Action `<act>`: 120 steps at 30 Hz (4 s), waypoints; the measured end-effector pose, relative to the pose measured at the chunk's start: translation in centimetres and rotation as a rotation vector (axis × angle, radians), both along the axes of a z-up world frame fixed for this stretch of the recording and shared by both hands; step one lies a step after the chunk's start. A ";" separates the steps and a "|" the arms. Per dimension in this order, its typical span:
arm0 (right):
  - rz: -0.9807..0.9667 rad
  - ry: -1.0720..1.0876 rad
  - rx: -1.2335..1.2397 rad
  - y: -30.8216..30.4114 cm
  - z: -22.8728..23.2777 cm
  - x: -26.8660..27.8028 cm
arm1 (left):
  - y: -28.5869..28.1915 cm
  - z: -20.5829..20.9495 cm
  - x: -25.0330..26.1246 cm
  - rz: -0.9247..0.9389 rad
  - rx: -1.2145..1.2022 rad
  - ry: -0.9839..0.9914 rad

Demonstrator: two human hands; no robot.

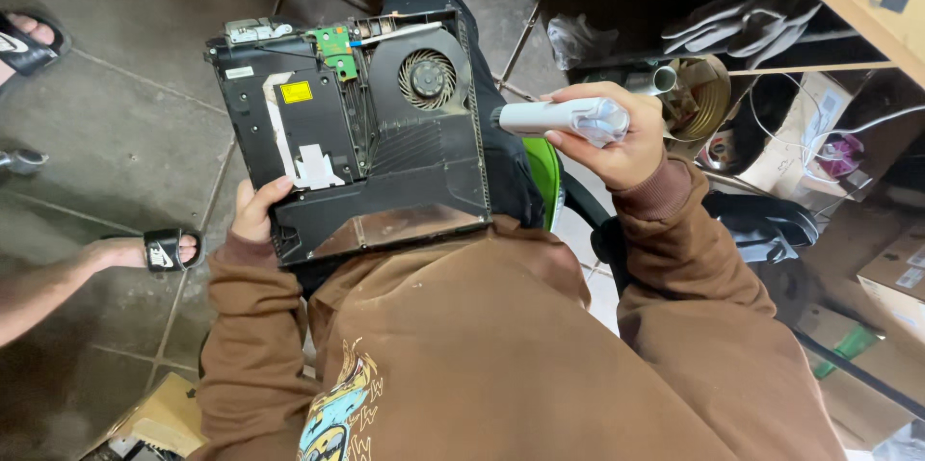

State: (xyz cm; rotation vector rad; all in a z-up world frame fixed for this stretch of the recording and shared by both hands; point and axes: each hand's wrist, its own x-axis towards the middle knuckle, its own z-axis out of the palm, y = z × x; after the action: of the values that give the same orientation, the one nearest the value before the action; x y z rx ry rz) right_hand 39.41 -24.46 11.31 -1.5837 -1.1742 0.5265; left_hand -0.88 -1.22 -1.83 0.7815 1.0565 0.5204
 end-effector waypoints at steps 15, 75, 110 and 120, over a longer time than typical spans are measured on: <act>-0.124 -0.144 0.032 -3.4 1.6 -0.6 | -2.7 0.7 2.8 0.304 -0.050 0.076; 0.095 -0.008 -0.163 23.6 -0.8 3.3 | -2.8 -5.1 5.9 0.336 0.000 0.287; 0.365 -0.505 -0.092 25.9 2.5 -15.9 | -1.1 -5.7 11.2 0.286 0.035 0.085; 0.262 -0.709 -0.032 25.7 2.1 -15.5 | -1.3 -4.7 12.0 0.310 -0.008 -0.023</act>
State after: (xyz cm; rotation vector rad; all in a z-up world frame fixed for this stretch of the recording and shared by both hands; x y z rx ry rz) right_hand 23.90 1.25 13.41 -1.7074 -1.9270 0.1344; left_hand 11.13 -2.49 -6.55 0.6055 1.1646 0.7856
